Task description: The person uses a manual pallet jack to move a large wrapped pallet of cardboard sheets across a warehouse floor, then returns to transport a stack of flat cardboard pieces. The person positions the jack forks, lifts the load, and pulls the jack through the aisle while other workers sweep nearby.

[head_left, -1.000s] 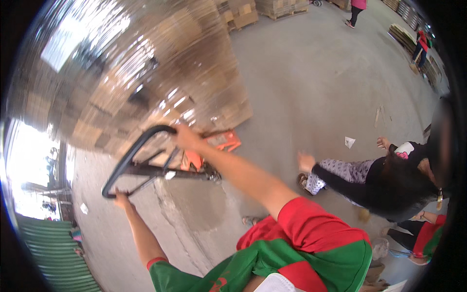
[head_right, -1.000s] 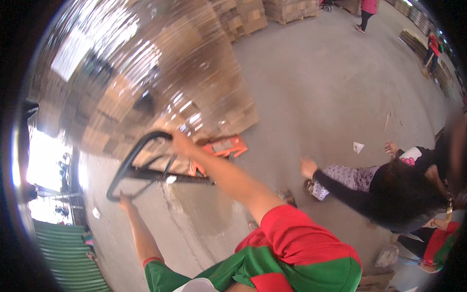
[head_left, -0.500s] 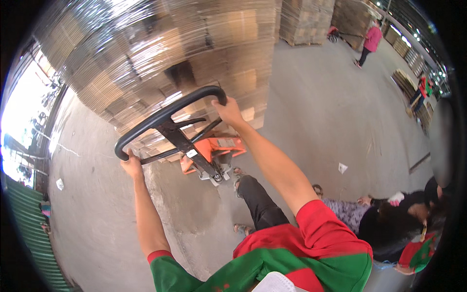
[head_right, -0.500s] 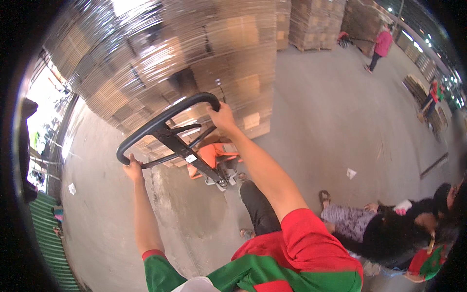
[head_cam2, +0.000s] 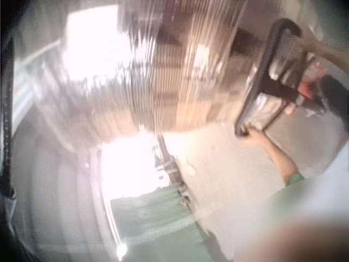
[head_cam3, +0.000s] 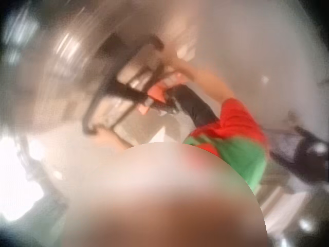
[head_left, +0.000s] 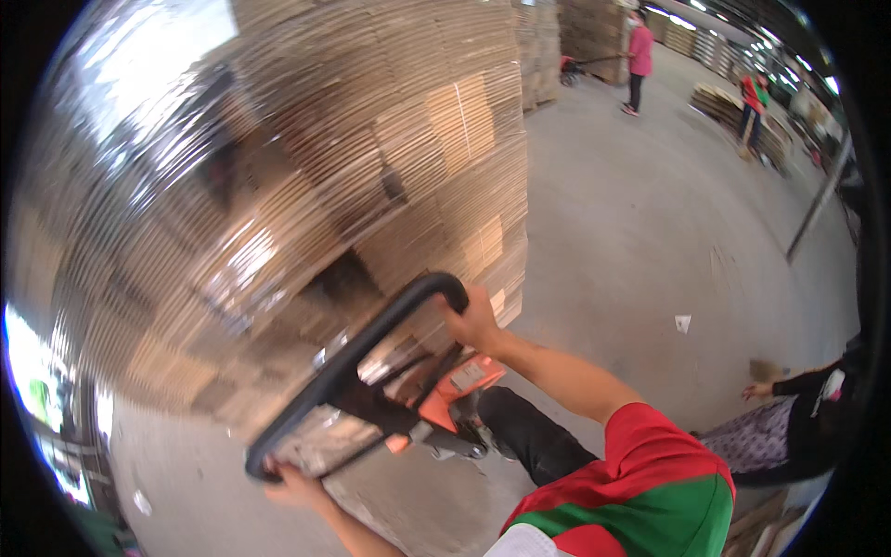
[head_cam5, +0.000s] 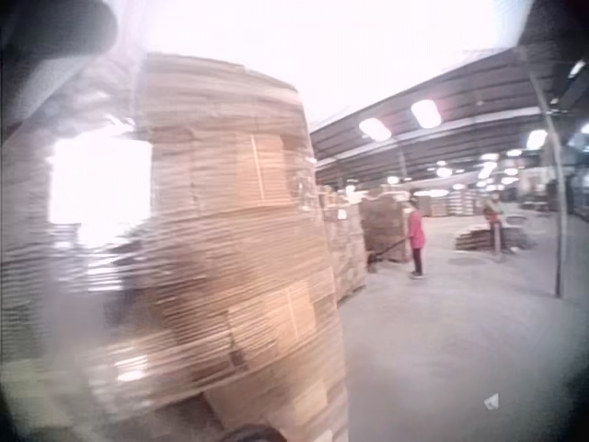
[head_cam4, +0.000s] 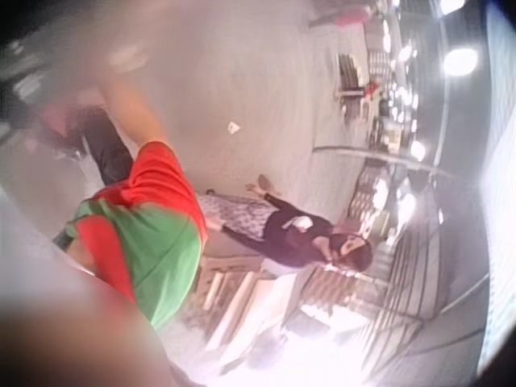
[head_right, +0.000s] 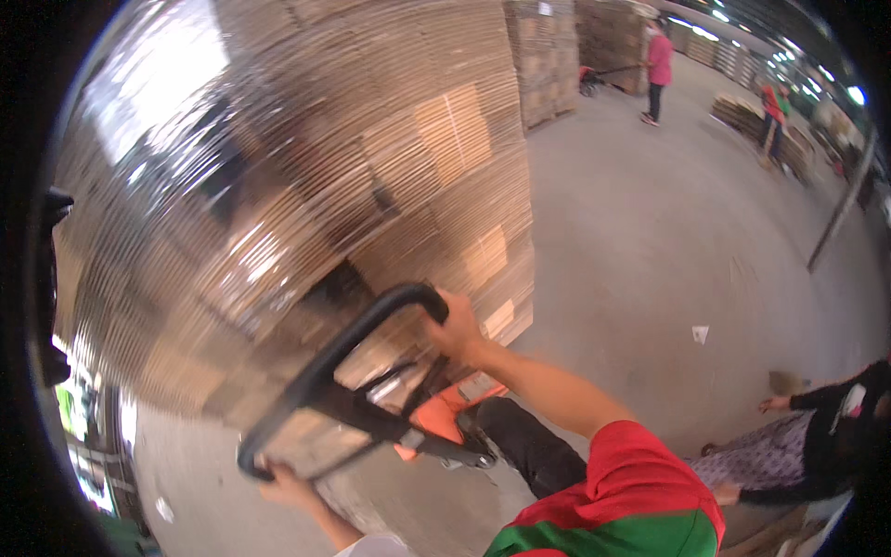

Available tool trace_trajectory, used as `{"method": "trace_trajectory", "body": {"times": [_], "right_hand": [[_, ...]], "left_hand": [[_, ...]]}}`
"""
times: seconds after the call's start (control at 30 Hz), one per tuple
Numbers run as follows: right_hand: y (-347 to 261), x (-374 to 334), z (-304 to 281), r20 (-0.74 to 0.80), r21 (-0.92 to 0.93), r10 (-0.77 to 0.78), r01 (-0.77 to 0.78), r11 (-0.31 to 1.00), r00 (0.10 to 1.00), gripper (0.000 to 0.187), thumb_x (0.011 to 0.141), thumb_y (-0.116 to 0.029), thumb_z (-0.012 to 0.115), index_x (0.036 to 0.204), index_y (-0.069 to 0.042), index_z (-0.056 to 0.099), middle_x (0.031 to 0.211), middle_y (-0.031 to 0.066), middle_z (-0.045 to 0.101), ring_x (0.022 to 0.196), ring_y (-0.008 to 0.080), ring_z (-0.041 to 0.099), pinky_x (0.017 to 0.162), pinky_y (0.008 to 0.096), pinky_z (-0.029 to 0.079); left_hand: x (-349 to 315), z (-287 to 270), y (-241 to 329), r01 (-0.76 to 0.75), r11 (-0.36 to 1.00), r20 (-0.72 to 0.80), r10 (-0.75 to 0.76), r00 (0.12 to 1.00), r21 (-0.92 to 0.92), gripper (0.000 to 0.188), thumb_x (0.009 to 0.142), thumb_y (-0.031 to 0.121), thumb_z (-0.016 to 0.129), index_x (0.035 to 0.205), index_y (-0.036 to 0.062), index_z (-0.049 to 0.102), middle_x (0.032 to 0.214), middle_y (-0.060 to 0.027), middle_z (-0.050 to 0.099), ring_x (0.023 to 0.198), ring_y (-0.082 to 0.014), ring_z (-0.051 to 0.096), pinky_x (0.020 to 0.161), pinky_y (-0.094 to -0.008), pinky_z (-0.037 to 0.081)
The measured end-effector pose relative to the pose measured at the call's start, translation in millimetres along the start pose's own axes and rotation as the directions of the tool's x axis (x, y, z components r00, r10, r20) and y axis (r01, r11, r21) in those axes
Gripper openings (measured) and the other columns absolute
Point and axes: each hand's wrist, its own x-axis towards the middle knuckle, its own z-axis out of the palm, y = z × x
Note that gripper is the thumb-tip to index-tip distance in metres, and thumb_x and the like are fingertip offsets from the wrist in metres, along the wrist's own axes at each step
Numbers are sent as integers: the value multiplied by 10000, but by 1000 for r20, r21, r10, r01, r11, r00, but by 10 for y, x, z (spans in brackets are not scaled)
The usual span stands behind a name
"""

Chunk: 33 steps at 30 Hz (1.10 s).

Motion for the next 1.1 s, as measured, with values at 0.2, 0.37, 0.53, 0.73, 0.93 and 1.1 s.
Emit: {"method": "trace_trajectory", "body": {"times": [0.2, 0.37, 0.53, 0.73, 0.93, 1.1], "right_hand": [[50, 12, 12, 62, 90, -19, 13, 996, 998, 170, 781, -74, 746, 919, -37, 653, 606, 93, 533, 502, 188, 496, 497, 314, 411], [87, 66, -52, 100, 95, -161, 152, 984, 982, 140, 781, -57, 759, 819, -10, 633, 629, 64, 603, 540, 114, 611, 509, 277, 470], [63, 44, -96, 101, 170, -44, 27, 985, 994, 191, 762, -82, 771, 839, -40, 602, 564, 104, 509, 479, 244, 537, 493, 341, 422], [58, 45, -95, 39, 138, -74, 68, 988, 997, 205, 726, -121, 762, 808, -53, 586, 579, 146, 543, 539, 344, 592, 517, 409, 446], [115, 14, -75, 7, 131, -77, 75, 989, 997, 218, 710, -148, 760, 781, -56, 576, 583, 149, 562, 571, 376, 602, 535, 434, 462], [122, -4, -79, -10, 141, -63, 64, 988, 998, 211, 706, -144, 754, 787, -56, 581, 591, 149, 574, 579, 375, 609, 539, 431, 468]], "left_hand": [[3, 165, 49, -240, 969, 47, 242, 969, -54, 337, 966, 320, 642, 839, 15, 578, 646, -33, 507, 592, -148, 466, 534, -327, 395], [71, 197, 2, -256, 966, 66, 253, 965, 35, 343, 955, 349, 643, 915, 13, 588, 665, -64, 557, 602, -184, 518, 547, -366, 440], [123, -104, -175, -291, 954, 71, 287, 955, 65, 373, 944, 378, 644, 992, 11, 598, 685, -95, 607, 613, -221, 570, 561, -404, 485], [90, -124, -81, -322, 929, 112, 305, 946, 184, 433, 931, 413, 645, 1084, 9, 610, 708, -132, 668, 625, -265, 632, 578, -450, 539], [-176, 3, 179, -289, 956, 71, 285, 956, 51, 344, 972, 185, 576, 687, 24, 472, 566, -61, 455, 517, -178, 457, 534, -343, 403], [-60, -46, 72, -309, 951, 140, 305, 942, 7, 289, 961, 176, 605, 731, 28, 510, 599, -49, 487, 538, -163, 466, 530, -328, 402]]}}
